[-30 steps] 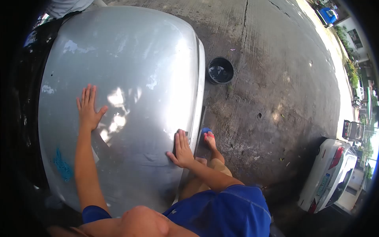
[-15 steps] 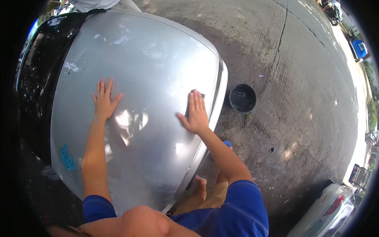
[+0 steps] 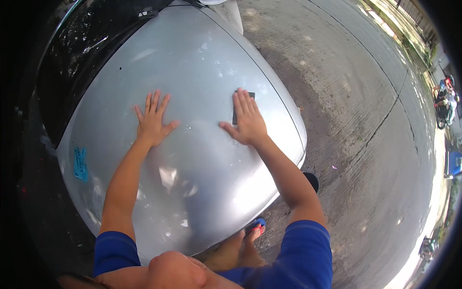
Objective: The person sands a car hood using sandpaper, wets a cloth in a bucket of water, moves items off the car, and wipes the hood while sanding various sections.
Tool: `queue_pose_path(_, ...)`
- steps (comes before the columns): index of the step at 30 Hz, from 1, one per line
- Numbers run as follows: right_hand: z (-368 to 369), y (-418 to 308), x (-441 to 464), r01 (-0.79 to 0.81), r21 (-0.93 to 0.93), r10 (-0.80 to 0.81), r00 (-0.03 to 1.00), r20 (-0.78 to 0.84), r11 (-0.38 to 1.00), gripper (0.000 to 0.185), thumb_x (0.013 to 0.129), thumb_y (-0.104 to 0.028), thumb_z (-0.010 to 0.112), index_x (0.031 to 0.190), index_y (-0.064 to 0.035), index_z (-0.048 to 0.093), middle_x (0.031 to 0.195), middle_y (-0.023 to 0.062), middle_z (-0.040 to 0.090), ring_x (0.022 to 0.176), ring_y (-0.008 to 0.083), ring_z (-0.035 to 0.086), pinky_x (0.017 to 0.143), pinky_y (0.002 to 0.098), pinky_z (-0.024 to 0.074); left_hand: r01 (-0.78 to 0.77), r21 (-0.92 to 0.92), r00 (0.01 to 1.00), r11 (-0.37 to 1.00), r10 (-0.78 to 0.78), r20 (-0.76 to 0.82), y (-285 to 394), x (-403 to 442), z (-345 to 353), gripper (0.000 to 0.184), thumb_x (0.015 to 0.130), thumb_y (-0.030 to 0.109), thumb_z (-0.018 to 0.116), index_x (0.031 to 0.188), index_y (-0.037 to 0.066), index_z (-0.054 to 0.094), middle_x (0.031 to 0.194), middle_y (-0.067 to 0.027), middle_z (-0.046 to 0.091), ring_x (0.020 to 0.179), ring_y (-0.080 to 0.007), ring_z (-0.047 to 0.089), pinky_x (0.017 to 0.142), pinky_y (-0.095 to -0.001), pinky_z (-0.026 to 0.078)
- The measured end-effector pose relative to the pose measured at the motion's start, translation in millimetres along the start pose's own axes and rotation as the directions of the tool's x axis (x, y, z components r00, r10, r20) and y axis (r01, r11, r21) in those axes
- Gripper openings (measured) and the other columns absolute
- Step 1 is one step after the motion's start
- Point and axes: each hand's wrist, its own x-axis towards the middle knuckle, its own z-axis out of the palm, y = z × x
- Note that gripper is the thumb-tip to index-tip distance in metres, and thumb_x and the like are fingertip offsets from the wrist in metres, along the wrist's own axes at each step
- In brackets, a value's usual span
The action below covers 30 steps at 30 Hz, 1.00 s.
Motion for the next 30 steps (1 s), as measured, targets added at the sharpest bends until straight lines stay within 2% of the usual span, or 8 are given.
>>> queue_pose_path(2, 15.0, 9.9, 56.8, -0.263, 0.047, 0.266, 0.960, -0.086, 0.964, 0.102, 0.104, -0.069, 0.044, 0.163, 0.0113, 0.023, 0.172, 0.0295, 0.022, 0.164, 0.0403, 0.015, 0.134, 0.0475, 0.0130, -0.014, -0.054, 1.000, 0.998, 0.013, -0.008, 0.0, -3.9, 0.8, 0.102, 0.091, 0.075, 0.061, 0.172, 0.029, 0.019, 0.181, -0.0071, 0.006, 0.166, -0.0344, 0.004, 0.125, -0.0755, 0.001)
queue_pose_path(5, 13.6, -70.9, 63.5, 0.327, 0.008, -0.322, 0.927, 0.194, 0.945, 0.099, 0.105, -0.065, 0.042, 0.163, 0.0127, 0.022, 0.173, 0.0301, 0.020, 0.164, 0.0396, 0.012, 0.134, 0.0475, 0.0097, -0.008, -0.053, 1.000, 0.999, 0.007, -0.010, 0.5, -1.9, -4.6, 0.106, 0.091, 0.075, 0.062, 0.172, 0.023, 0.019, 0.180, -0.0094, 0.008, 0.166, -0.0348, 0.005, 0.125, -0.0746, 0.002)
queue_pose_path(9, 27.5, -60.8, 143.9, -0.107, 0.049, 0.109, 0.993, -0.046, 0.993, 0.097, 0.106, -0.063, 0.043, 0.164, 0.0122, 0.021, 0.174, 0.0300, 0.018, 0.164, 0.0398, 0.010, 0.134, 0.0484, 0.0110, -0.016, -0.174, 0.998, 0.985, 0.005, -0.065, -1.4, -7.5, -1.5, 0.106, 0.092, 0.073, 0.063, 0.172, 0.017, 0.021, 0.179, -0.0127, 0.011, 0.165, -0.0350, 0.008, 0.125, -0.0740, 0.003)
queue_pose_path(17, 48.0, -106.9, 198.6, 0.232, -0.007, -0.230, 0.966, 0.115, 0.973, 0.099, 0.105, -0.067, 0.041, 0.164, 0.0107, 0.021, 0.173, 0.0301, 0.020, 0.164, 0.0398, 0.014, 0.133, 0.0480, 0.0120, -0.145, -0.202, 0.988, 0.969, 0.132, -0.080, -75.6, 1.2, -6.1, 0.090, 0.096, 0.068, 0.061, 0.170, 0.026, 0.030, 0.177, -0.0151, 0.020, 0.164, -0.0366, 0.016, 0.128, -0.0688, 0.007)
queue_pose_path(21, 51.3, -121.3, 258.4, 0.286, 0.029, -0.287, 0.949, 0.132, 0.958, 0.099, 0.105, -0.066, 0.038, 0.165, 0.0109, 0.018, 0.174, 0.0295, 0.019, 0.164, 0.0397, 0.012, 0.134, 0.0465, 0.0104, 0.615, -0.135, 0.765, 0.777, -0.629, -0.135, -188.9, 6.6, 19.7, 0.083, 0.101, 0.070, 0.054, 0.170, 0.031, 0.028, 0.178, -0.0100, 0.019, 0.164, -0.0351, 0.015, 0.126, -0.0712, 0.006)
queue_pose_path(24, 74.0, -125.3, 292.5, 0.118, -0.006, -0.118, 0.991, 0.062, 0.993, 0.100, 0.105, -0.067, 0.039, 0.165, 0.0100, 0.018, 0.174, 0.0291, 0.017, 0.165, 0.0388, 0.009, 0.134, 0.0461, 0.0086, 0.654, -0.072, 0.741, 0.753, -0.657, -0.138, -200.6, 8.3, 20.5, 0.083, 0.102, 0.071, 0.049, 0.170, 0.031, 0.026, 0.179, -0.0090, 0.019, 0.165, -0.0346, 0.015, 0.125, -0.0724, 0.005)
queue_pose_path(28, 88.5, -199.4, 291.2, 0.625, 0.088, -0.630, 0.755, 0.182, 0.776, 0.104, 0.103, -0.073, 0.039, 0.164, 0.0091, 0.022, 0.173, 0.0279, 0.022, 0.164, 0.0390, 0.016, 0.134, 0.0463, 0.0129, 0.657, -0.088, 0.744, 0.749, -0.663, -0.088, -202.4, 8.5, 17.0, 0.088, 0.099, 0.079, 0.045, 0.171, 0.032, 0.024, 0.179, -0.0095, 0.017, 0.166, -0.0332, 0.011, 0.127, -0.0690, 0.004)
queue_pose_path(30, 105.6, -204.0, 340.4, 0.418, 0.048, -0.421, 0.901, 0.105, 0.907, 0.110, 0.101, -0.078, 0.039, 0.164, 0.0097, 0.022, 0.173, 0.0286, 0.022, 0.164, 0.0387, 0.016, 0.133, 0.0475, 0.0154, 0.642, -0.137, 0.749, 0.754, -0.656, -0.097, -202.5, 6.5, 16.7, 0.089, 0.099, 0.080, 0.045, 0.171, 0.032, 0.024, 0.179, -0.0086, 0.017, 0.166, -0.0326, 0.010, 0.127, -0.0687, 0.004)
